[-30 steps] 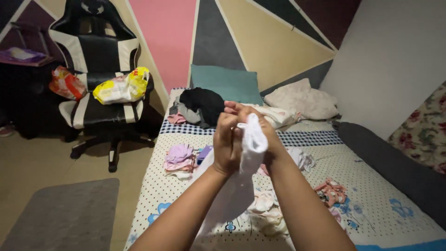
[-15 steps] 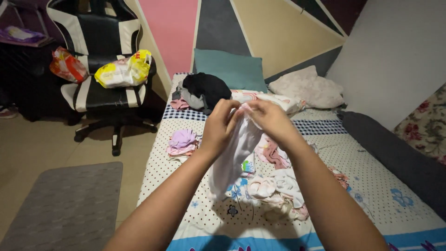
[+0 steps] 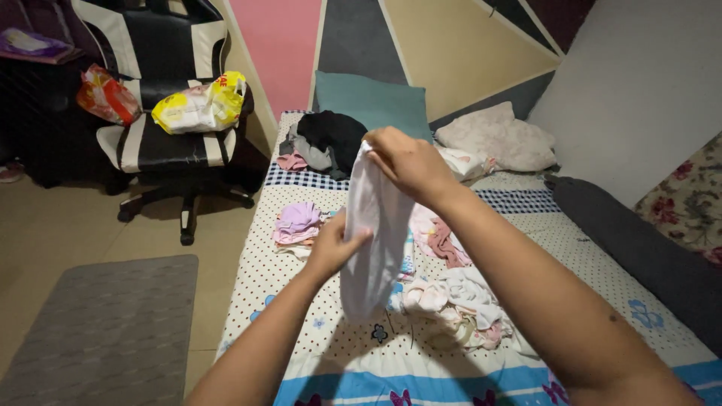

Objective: Folding baby clothes on a bed.

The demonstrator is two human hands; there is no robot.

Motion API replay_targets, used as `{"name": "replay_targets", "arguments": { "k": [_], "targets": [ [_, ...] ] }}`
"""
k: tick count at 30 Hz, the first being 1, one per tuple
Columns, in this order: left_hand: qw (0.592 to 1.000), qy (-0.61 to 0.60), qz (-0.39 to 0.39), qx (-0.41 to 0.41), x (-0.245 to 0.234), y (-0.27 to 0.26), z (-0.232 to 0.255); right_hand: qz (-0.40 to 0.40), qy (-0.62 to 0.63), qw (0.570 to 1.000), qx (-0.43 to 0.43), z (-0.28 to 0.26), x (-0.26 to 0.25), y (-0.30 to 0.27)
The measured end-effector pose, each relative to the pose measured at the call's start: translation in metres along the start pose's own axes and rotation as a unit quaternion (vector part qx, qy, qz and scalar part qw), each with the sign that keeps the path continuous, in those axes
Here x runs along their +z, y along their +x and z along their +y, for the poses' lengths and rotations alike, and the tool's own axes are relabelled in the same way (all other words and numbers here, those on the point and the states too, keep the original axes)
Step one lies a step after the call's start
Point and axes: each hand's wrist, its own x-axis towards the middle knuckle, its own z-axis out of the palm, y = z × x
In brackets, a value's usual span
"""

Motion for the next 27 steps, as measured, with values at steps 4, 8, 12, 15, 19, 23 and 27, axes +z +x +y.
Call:
{"name": "replay_targets", "arguments": {
  "k": [4,8,12,15,19,23,27],
  "targets": [
    [0.992,-0.103,-0.068,-0.036,0.012,-0.023,-0.010,0.032,0.009,0.996,-0.088,-0.004,-0.017,0.005],
    [0.986,-0.140,-0.094,-0.005,0.034,-0.033,-0.039,0.036,0.016,0.993,-0.109,0.004,-0.023,0.008],
    [0.982,-0.147,-0.089,-0.080,0.038,-0.029,-0.054,0.017,0.107,0.994,-0.033,0.011,-0.027,0.014],
    [0.970,-0.125,-0.103,-0.179,0.024,-0.037,-0.056,0.049,0.122,0.991,-0.003,0.030,-0.025,0.011],
    [0.967,-0.086,-0.117,-0.212,-0.001,-0.058,-0.108,0.081,0.156,0.978,0.108,0.077,-0.010,-0.009],
    [0.956,-0.086,-0.097,-0.262,-0.045,-0.075,-0.115,0.151,0.196,0.956,0.156,0.120,0.015,-0.050],
    [0.926,-0.210,-0.030,-0.311,-0.084,-0.081,-0.120,0.167,0.160,0.907,0.353,0.143,0.054,-0.121]
  ]
}}
